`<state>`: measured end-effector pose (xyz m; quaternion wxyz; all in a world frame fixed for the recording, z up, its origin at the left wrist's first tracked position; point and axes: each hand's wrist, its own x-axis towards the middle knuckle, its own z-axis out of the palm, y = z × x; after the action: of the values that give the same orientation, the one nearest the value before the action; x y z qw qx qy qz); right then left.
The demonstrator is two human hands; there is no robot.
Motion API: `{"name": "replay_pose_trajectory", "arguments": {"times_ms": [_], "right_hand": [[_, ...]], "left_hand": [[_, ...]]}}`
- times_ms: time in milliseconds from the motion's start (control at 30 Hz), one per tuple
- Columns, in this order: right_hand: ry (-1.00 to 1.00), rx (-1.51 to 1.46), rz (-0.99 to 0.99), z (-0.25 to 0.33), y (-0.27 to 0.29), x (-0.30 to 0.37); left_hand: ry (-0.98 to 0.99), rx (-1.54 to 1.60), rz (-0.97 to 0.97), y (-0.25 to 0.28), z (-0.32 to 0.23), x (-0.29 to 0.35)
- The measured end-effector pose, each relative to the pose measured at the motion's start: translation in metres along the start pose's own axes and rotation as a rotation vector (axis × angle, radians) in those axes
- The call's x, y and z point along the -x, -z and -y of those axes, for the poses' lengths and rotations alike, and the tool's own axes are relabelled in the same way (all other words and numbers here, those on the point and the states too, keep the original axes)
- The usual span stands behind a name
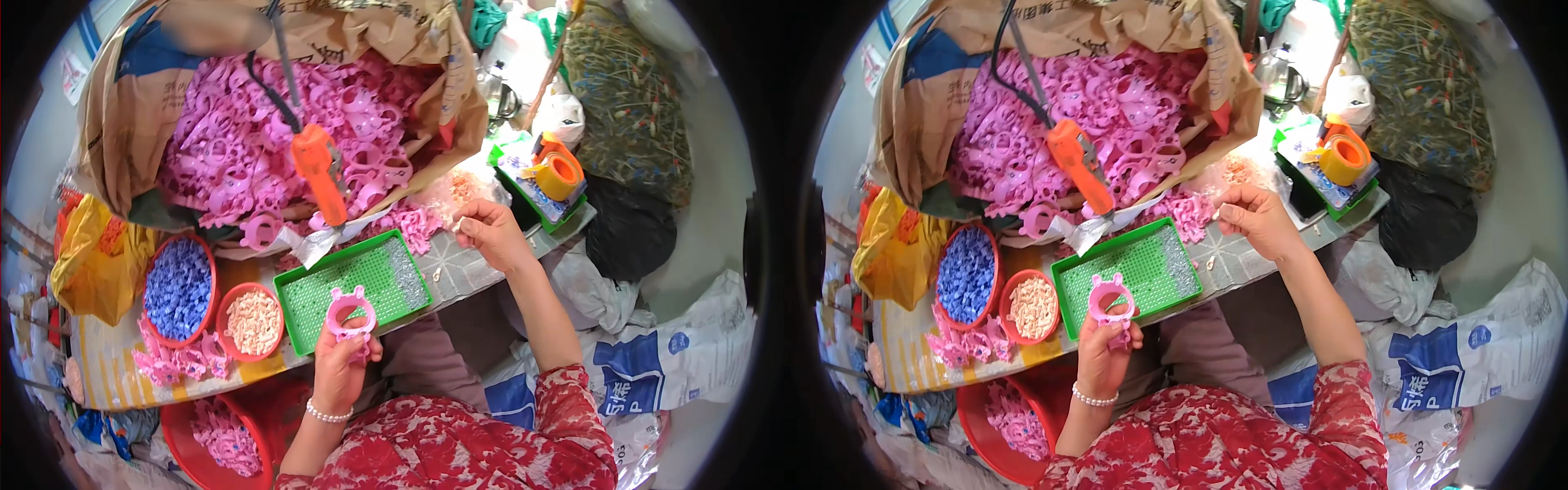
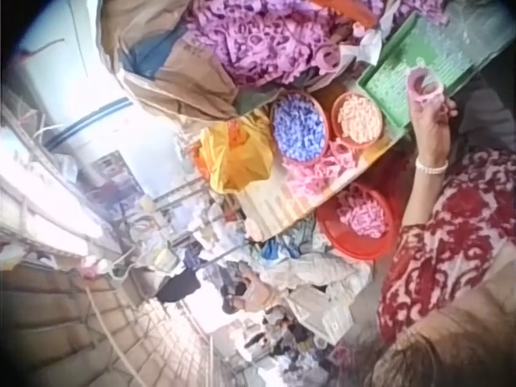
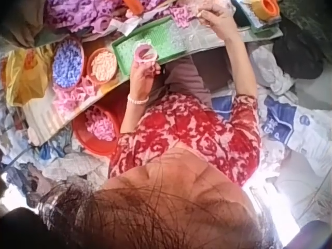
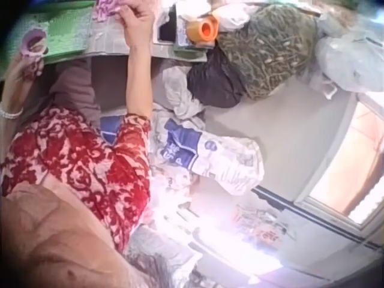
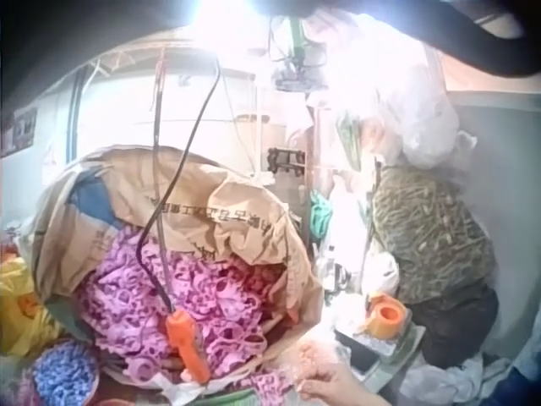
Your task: Assembling small plastic toy characters using a glue gun and decorative components.
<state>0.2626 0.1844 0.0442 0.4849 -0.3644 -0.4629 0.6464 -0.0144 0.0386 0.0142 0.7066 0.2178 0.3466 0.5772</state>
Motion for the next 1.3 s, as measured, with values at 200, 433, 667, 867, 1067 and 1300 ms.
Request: {"name": "replay_pose_trajectory", "arguments": {"times_ms": [200, 433, 667, 867, 1067, 1300], "right_hand": [[-0.059, -0.049, 0.18, 0.003, -0.061, 0.015], [-0.054, 0.149, 0.343, -0.007, -0.109, 0.027], [0.333, 0.726, 0.569, 0.0, -0.145, 0.037], [0.45, 0.839, 0.591, -0.009, -0.157, 0.04], [0.042, 0.512, 0.485, -0.018, -0.167, 0.045], [0.397, 0.784, 0.417, -0.026, -0.175, 0.041]], "left_hand": [[0.012, 0.283, 0.06, -0.002, -0.003, 0.002], [0.017, 0.351, 0.035, 0.004, -0.007, 0.006], [-0.017, 0.372, 0.039, 0.009, -0.01, 0.012], [-0.037, 0.362, 0.06, 0.013, -0.008, 0.013], [-0.08, 0.442, 0.078, 0.008, -0.008, 0.015], [-0.109, 0.489, 0.06, 0.005, -0.002, 0.015]]}}
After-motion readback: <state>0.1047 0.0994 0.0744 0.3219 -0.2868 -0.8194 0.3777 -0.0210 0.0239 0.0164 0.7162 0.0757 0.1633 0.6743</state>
